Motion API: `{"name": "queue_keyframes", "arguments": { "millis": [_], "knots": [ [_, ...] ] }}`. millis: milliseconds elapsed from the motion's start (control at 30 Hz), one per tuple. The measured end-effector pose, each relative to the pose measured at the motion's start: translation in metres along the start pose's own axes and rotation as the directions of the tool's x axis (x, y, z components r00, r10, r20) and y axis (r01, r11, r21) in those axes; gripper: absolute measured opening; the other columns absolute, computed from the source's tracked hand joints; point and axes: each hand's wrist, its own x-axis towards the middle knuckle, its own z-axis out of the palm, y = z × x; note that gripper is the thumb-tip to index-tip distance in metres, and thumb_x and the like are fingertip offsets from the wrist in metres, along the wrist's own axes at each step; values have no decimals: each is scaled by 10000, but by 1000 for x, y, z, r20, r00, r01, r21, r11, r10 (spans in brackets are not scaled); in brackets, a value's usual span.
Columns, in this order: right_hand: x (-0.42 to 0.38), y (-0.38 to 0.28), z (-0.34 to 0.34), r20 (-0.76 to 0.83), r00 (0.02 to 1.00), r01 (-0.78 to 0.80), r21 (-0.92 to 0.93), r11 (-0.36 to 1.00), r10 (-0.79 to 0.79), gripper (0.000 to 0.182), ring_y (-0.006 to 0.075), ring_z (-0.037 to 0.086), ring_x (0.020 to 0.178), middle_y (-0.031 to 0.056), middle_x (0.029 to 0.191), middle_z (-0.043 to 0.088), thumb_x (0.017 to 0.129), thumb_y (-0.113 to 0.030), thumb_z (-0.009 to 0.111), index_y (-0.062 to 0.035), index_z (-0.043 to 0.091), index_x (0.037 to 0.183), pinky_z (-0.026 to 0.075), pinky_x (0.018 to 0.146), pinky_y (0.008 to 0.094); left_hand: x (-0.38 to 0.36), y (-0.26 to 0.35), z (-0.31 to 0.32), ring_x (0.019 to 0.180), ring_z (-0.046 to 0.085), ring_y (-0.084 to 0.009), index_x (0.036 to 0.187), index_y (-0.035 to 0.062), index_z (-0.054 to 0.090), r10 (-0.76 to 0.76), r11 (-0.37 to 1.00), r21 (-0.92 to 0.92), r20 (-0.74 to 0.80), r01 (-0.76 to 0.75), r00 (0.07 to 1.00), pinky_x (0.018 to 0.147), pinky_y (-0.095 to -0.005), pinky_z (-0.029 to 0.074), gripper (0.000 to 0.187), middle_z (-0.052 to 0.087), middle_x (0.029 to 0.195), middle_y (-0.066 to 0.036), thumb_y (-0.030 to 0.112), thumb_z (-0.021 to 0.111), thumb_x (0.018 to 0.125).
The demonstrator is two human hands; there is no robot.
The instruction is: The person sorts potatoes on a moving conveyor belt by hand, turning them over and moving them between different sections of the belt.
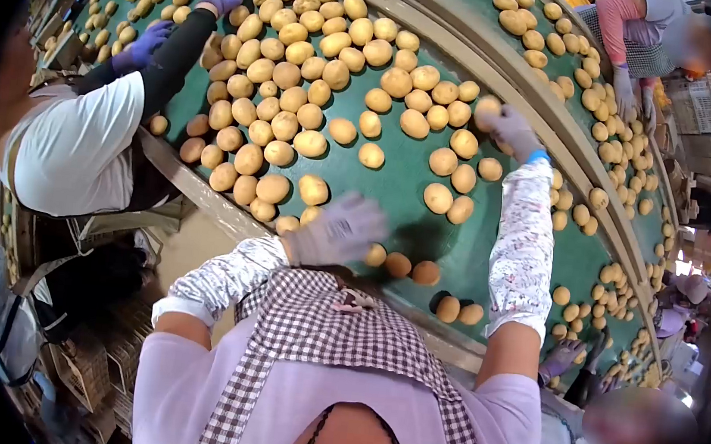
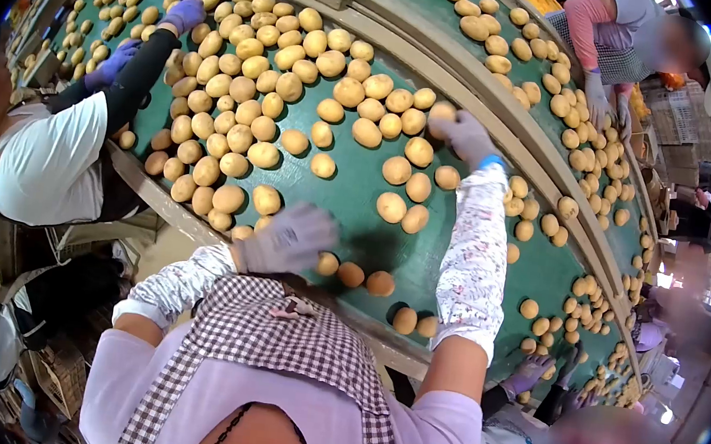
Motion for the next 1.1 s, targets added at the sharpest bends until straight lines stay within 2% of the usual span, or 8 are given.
{"name": "queue_keyframes", "arguments": {
  "millis": [67,133,300,600,700,767,967,1100],
  "knots": [
    [9,15,0,-141,940,311,732,606,-312,405,150,684,1095,81,1247,727,1013,-347,701,-52,688,1290,538,904,273,-12,-1,30,1237,571,-288,1147,129,659,178,984,-19,26,-178,984,1092,-523,414,326,612,1221,-69,235,679,838],
    [-13,-25,13,-356,836,499,808,312,-416,381,158,678,1117,85,1296,717,1042,-311,669,-60,686,1328,540,934,289,-21,-14,50,1394,510,-298,1330,133,643,295,954,-4,182,-299,938,1200,-592,352,561,593,1349,-104,236,734,786],
    [49,-84,84,-17,847,497,-328,804,-531,681,344,547,1426,164,1548,575,876,-277,755,-100,574,1509,425,1206,428,-30,-42,-2,1458,437,-338,1361,180,642,13,967,244,226,-69,974,1232,-609,315,609,555,1440,-86,238,766,768],
    [37,-120,110,86,990,136,-480,867,-108,893,393,616,1322,241,1471,620,813,-687,741,-29,624,1404,472,1135,464,-62,-96,-66,1511,413,-354,1285,196,647,-295,923,298,137,245,946,1241,-647,288,531,462,1602,-147,268,805,784],
    [37,-98,98,-13,977,208,-137,968,-211,621,298,676,1212,151,1256,732,939,-549,701,-50,698,1307,528,1035,437,-91,-129,-77,1489,446,-328,1258,134,626,-332,915,257,35,312,943,1230,-675,282,506,563,1469,-141,256,772,789],
    [38,-101,84,-79,984,149,862,485,-161,477,158,685,883,45,990,744,1030,-486,640,-51,728,1204,542,758,309,-105,-153,-86,1489,452,-309,1235,103,626,-301,910,315,55,269,952,1230,-683,277,500,589,1444,-131,269,775,788],
    [27,-151,168,-284,943,70,-339,938,-173,712,412,695,1177,255,1238,718,881,-555,694,-44,568,1360,536,1030,471,-124,-223,-149,1534,384,-383,1328,86,660,-471,810,384,-24,443,882,1310,-549,236,553,591,1472,-93,402,748,882],
    [40,-149,170,-242,924,218,-300,929,-295,559,335,739,1088,192,1146,741,842,-365,774,-61,621,1286,576,922,443,-139,-267,-178,1497,397,-347,1361,118,650,-623,618,544,-101,567,776,1278,-588,237,571,490,1596,-58,432,737,892]
  ]
}}
